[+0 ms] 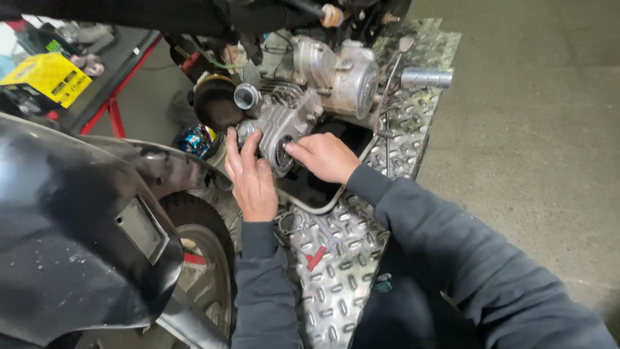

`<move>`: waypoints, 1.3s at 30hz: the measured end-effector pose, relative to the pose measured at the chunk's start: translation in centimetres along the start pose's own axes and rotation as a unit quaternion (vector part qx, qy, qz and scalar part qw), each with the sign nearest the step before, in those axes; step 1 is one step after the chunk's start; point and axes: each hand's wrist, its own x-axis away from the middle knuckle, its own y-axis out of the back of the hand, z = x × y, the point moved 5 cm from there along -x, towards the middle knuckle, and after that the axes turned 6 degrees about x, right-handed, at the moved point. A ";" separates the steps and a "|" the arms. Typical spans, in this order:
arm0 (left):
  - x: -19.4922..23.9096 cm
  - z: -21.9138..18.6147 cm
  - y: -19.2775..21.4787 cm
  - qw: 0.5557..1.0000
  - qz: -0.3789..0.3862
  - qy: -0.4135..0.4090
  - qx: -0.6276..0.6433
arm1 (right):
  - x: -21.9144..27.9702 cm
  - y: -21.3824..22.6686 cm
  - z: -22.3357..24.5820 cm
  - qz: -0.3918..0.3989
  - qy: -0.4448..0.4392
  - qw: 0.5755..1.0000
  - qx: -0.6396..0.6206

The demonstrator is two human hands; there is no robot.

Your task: The person uses a screwdriver to loosen and remove bolts from a motorcycle cylinder head. After detaching the head, they lift it away from the engine block and place it on the metal platform, revealing the internal piston and cylinder bore.

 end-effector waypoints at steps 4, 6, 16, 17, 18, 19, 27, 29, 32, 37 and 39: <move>-0.1 0.0 0.1 1.000 0.004 0.007 0.001 | 0.4 1.6 1.8 -0.031 0.062 0.984 0.165; -0.4 0.0 0.1 1.000 0.000 -0.002 -0.001 | 0.0 1.8 1.8 -0.032 0.068 0.983 0.166; 0.0 0.0 0.2 1.000 0.005 0.002 0.005 | -0.3 2.2 2.3 0.050 0.084 0.977 0.187; -0.2 0.2 0.1 1.000 0.001 -0.002 0.008 | -0.4 2.5 2.7 0.047 0.087 0.976 0.192; -0.4 0.5 -0.2 1.000 0.002 0.002 0.008 | -0.3 2.6 3.5 0.053 0.133 0.974 0.175; 0.5 0.8 0.0 1.000 0.011 0.015 0.003 | 0.6 2.0 4.2 0.066 0.172 0.971 0.149; 0.7 1.0 0.2 0.999 0.020 -0.020 0.035 | 3.3 0.7 3.3 0.009 0.163 0.982 0.092; 1.8 -0.2 0.7 0.997 0.019 -0.033 0.060 | 5.1 0.0 2.2 0.016 0.142 0.989 0.048; 3.8 -3.5 2.3 0.997 -0.025 0.004 0.079 | 8.9 -2.0 -0.4 0.077 0.091 0.993 -0.008; 7.5 -7.3 -0.8 0.945 0.290 0.066 0.138 | 15.5 -3.9 -4.1 0.121 0.033 0.988 -0.086; 9.1 -6.6 -2.5 0.926 0.331 0.088 0.161 | 17.7 -3.7 -5.1 0.134 0.013 0.986 -0.097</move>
